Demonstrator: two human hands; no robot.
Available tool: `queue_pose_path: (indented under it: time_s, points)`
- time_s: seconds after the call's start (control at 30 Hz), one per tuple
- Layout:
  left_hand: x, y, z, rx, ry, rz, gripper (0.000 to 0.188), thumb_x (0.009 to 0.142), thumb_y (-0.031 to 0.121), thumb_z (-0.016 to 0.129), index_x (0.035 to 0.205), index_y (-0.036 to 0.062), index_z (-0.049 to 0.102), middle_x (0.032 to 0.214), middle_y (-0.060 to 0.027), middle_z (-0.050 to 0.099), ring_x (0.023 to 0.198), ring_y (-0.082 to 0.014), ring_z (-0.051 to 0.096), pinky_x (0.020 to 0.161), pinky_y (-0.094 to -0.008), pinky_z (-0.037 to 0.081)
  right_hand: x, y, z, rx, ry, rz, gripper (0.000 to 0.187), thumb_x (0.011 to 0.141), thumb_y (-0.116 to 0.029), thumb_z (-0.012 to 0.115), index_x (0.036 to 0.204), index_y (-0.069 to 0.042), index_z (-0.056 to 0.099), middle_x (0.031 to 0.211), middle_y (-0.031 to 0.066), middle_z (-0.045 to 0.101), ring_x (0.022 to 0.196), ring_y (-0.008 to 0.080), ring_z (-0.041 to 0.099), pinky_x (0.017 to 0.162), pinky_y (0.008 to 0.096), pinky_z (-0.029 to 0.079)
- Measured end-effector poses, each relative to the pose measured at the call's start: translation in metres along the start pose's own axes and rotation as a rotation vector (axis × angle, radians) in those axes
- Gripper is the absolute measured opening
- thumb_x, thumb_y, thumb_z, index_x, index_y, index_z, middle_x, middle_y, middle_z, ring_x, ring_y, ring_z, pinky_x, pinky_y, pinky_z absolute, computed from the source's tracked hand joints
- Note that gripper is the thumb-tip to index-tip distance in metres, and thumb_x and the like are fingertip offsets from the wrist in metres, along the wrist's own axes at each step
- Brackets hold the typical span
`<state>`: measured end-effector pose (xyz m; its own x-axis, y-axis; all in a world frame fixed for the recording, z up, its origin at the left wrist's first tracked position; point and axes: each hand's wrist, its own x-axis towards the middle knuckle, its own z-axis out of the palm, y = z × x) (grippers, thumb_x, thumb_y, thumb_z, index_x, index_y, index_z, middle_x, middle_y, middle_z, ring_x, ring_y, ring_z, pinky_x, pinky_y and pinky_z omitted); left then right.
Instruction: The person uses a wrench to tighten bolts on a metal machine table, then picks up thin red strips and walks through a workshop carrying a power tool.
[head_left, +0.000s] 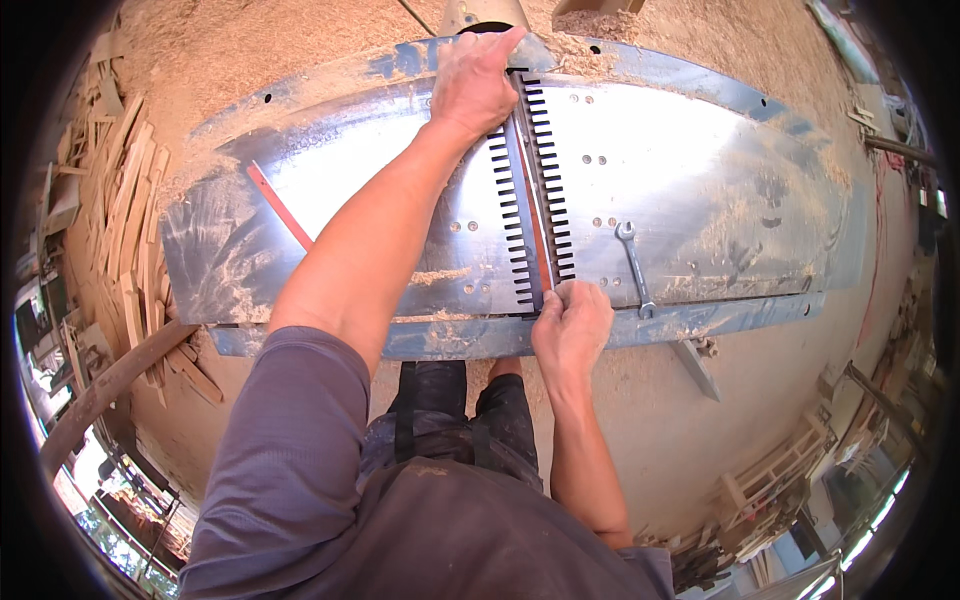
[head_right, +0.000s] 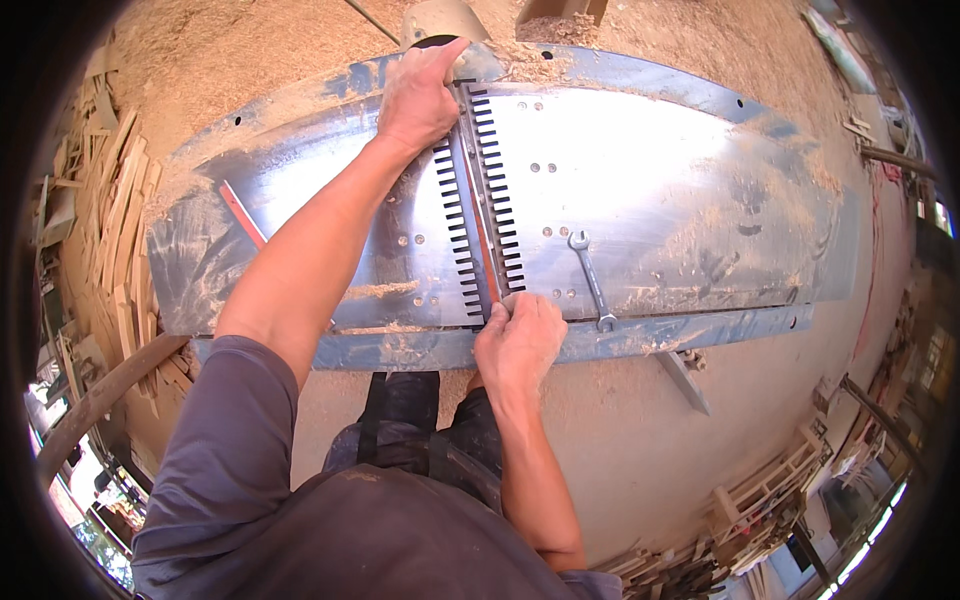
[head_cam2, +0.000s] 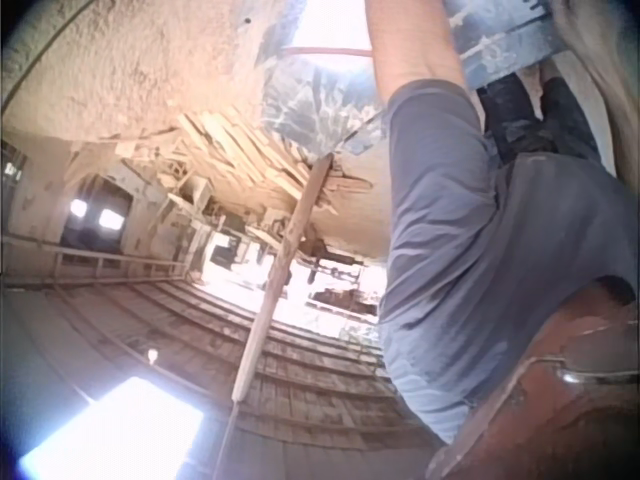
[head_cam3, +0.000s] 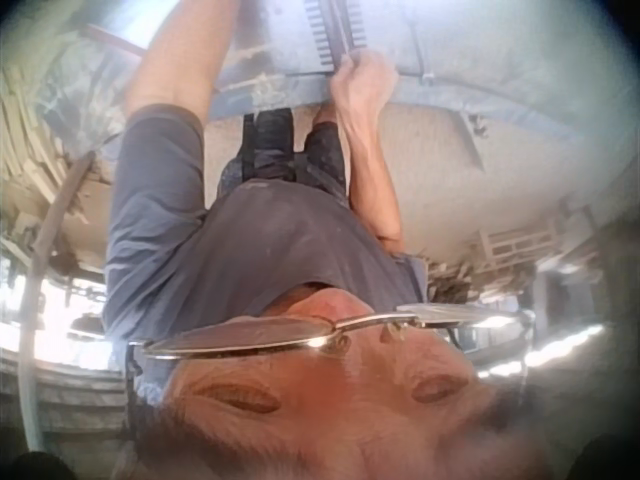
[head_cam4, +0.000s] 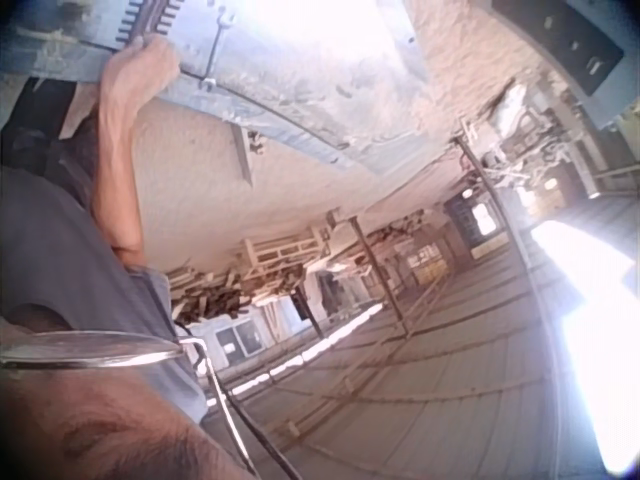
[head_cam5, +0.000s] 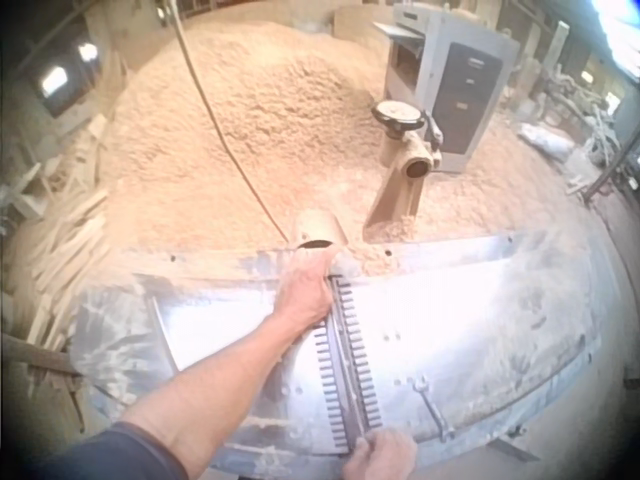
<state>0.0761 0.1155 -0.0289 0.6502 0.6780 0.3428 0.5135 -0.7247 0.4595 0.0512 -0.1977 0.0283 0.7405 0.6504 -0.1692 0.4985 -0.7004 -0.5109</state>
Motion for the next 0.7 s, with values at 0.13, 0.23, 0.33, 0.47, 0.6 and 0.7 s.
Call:
queue_pose_path:
  time_s: [0.13,0.23,0.33,0.47,0.6,0.7]
  points:
    - [0.0,0.001,-0.003,-0.021,0.004,0.006,0.056,0.081,0.002,0.058,0.135,0.0164,0.062,0.11,-0.0029,0.069,0.106,-0.0267,0.058,0.096,-0.042,0.04,-0.001,-0.004,-0.011,0.063,0.074,0.026,0.007,0.087,-0.003,0.067,0.086,-0.003,0.06,0.086,0.0171,0.062,0.088,0.0403,0.058,0.08,0.0522,0.042]
    - [-0.001,0.001,-0.002,-0.053,0.047,0.029,0.055,0.083,0.0,0.054,0.135,0.0143,0.06,0.105,-0.0038,0.068,0.101,-0.0282,0.058,0.093,-0.043,0.04,-0.002,-0.005,-0.013,0.174,0.111,0.113,0.006,0.089,-0.002,0.065,0.089,-0.002,0.059,0.087,0.0184,0.062,0.088,0.0415,0.058,0.079,0.0521,0.044]
    - [-0.002,0.0,-0.002,-0.056,0.03,0.015,0.055,0.083,0.0,0.054,0.135,0.0141,0.06,0.101,-0.004,0.066,0.1,-0.0283,0.057,0.092,-0.0429,0.039,-0.004,-0.003,-0.01,0.221,0.164,0.081,0.006,0.088,-0.002,0.065,0.09,-0.002,0.06,0.088,0.0183,0.063,0.087,0.0418,0.059,0.078,0.0512,0.045]
    - [-0.001,0.003,-0.002,-0.047,0.049,0.015,0.054,0.084,0.0,0.053,0.136,0.0145,0.061,0.097,-0.0038,0.065,0.099,-0.0279,0.057,0.092,-0.0421,0.04,-0.003,0.003,-0.013,0.137,0.183,-0.096,0.007,0.086,0.0,0.065,0.09,-0.002,0.059,0.087,0.0173,0.061,0.086,0.0412,0.059,0.078,0.0506,0.045]
    - [0.0,0.001,-0.008,-0.087,-0.035,-0.072,0.057,0.081,0.0,0.058,0.135,0.017,0.059,0.099,-0.0008,0.067,0.101,-0.0258,0.057,0.095,-0.0415,0.04,-0.009,0.009,-0.023,0.137,0.158,-0.069,0.008,0.084,0.003,0.064,0.088,-0.001,0.058,0.085,0.0167,0.058,0.084,0.0403,0.057,0.078,0.0495,0.045]
    - [-0.003,0.0,-0.012,-0.152,-0.038,-0.094,0.059,0.081,-0.001,0.057,0.138,0.0138,0.057,0.096,-0.0017,0.066,0.102,-0.0271,0.055,0.095,-0.0409,0.041,-0.03,0.026,-0.034,0.183,0.174,-0.073,0.007,0.085,0.005,0.062,0.087,-0.001,0.058,0.082,0.0149,0.057,0.079,0.0355,0.057,0.074,0.045,0.046]
